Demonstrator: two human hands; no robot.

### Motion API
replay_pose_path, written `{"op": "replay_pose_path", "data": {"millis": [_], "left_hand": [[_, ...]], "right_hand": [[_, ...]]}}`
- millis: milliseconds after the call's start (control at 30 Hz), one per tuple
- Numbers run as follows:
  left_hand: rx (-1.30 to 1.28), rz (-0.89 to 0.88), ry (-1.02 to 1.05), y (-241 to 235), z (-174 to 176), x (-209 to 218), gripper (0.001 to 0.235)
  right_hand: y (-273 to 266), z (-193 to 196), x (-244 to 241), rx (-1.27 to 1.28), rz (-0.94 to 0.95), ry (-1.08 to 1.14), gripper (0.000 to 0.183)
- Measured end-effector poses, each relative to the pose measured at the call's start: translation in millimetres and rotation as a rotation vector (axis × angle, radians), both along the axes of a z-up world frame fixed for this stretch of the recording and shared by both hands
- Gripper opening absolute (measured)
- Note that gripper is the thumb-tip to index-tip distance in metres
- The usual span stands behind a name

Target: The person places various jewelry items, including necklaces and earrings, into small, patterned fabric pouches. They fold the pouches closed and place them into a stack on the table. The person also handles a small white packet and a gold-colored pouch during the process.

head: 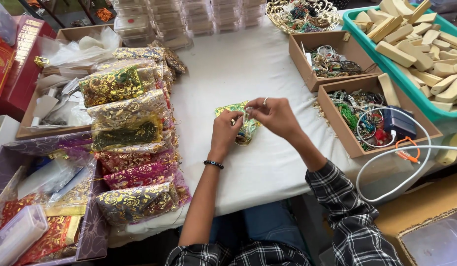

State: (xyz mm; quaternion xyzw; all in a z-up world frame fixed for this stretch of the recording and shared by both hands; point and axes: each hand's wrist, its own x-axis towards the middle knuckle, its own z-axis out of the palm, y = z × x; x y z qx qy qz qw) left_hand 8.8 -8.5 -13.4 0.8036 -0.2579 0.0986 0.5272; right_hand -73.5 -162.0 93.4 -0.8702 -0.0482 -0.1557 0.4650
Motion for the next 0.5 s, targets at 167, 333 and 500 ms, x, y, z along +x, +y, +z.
{"op": "replay_pose_path", "data": {"millis": [167, 333, 500], "left_hand": [[-0.044, -0.011, 0.008, 0.7, -2.7, 1.1, 0.018], [-0.097, -0.028, 0.03, 0.8, -0.4, 1.4, 0.018], [-0.053, -0.015, 0.01, 5.0, 7.2, -4.5, 0.014]], "right_hand": [[7.1, -12.8, -1.7, -0.029, 0.04, 0.025, 0.023], [-0.4, -45.9, -4.8, -0.214, 0.105, -0.127, 0.025], [5.0, -69.1, -13.0, -1.148, -0.05, -0.252, 0.037]]}}
